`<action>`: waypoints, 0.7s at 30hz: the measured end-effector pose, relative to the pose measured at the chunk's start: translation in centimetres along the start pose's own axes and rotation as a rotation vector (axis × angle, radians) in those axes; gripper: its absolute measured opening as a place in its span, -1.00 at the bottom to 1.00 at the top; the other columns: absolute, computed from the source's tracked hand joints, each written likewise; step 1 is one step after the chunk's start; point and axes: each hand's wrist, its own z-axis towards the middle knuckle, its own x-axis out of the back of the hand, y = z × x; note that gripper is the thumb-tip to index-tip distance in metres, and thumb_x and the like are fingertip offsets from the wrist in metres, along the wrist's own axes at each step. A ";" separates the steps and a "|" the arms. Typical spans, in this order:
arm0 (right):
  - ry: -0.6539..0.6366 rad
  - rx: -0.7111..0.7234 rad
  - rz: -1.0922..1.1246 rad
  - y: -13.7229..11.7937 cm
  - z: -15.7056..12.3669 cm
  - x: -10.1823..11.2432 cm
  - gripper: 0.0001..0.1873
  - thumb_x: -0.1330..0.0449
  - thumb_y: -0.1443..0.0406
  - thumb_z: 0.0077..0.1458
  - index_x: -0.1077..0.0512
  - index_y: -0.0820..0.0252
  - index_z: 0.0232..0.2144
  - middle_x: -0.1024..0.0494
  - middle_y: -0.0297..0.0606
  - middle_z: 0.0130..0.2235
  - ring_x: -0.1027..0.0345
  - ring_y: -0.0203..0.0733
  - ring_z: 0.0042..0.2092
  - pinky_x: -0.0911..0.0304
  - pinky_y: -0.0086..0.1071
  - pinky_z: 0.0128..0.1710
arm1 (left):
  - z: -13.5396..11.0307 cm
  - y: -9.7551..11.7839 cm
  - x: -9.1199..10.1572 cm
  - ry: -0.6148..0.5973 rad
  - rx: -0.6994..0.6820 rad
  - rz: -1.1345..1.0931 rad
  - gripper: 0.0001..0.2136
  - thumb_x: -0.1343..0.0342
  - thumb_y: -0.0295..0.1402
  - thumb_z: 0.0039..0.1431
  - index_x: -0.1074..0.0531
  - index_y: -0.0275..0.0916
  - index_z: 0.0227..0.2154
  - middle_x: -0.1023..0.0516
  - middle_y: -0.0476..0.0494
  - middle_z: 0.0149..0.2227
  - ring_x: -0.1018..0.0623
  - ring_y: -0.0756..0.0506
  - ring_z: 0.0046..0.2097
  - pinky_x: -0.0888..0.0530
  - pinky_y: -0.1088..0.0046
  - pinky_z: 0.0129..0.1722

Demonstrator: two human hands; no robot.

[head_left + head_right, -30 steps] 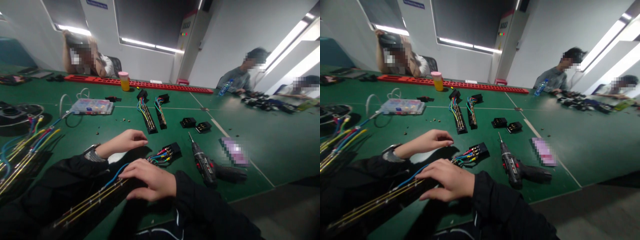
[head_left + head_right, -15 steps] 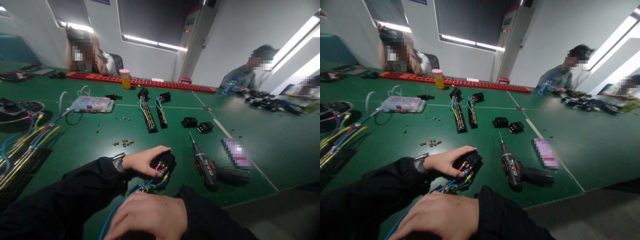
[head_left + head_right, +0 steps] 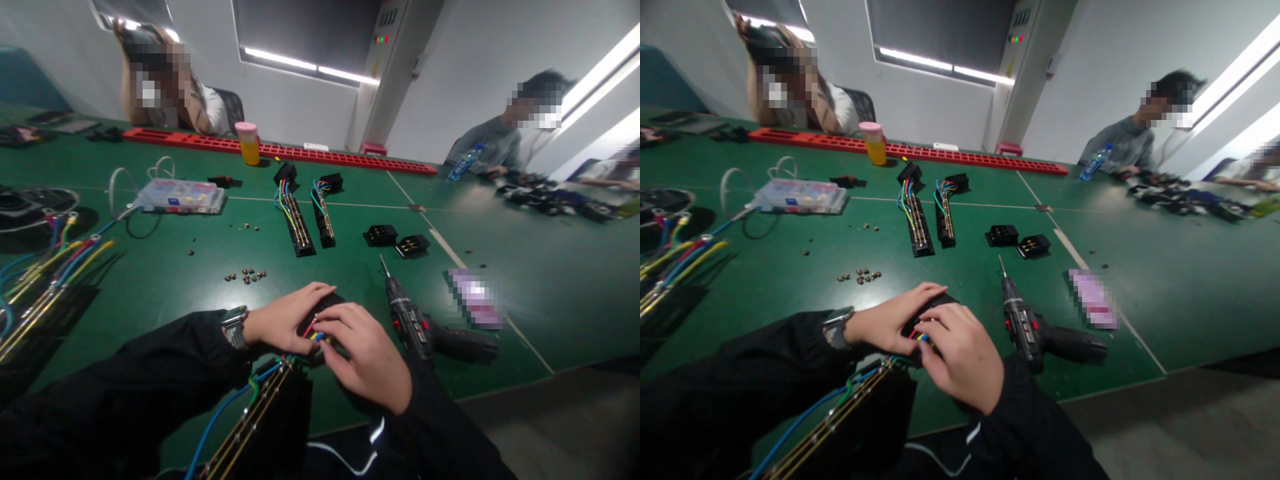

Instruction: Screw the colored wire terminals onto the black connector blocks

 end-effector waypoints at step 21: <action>-0.044 0.121 -0.261 2.4 0.3 -1.7 -0.80 -0.17 0.36 0.33 -0.56 0.21 -0.06 -0.44 0.01 0.19 -0.26 0.09 0.26 -0.27 0.00 0.23 | -0.4 0.0 -0.6 0.055 0.012 0.041 -0.08 -0.26 -0.28 0.04 0.06 -0.33 0.42 -0.16 -0.48 0.35 -0.25 -0.38 0.36 -0.30 -0.04 0.36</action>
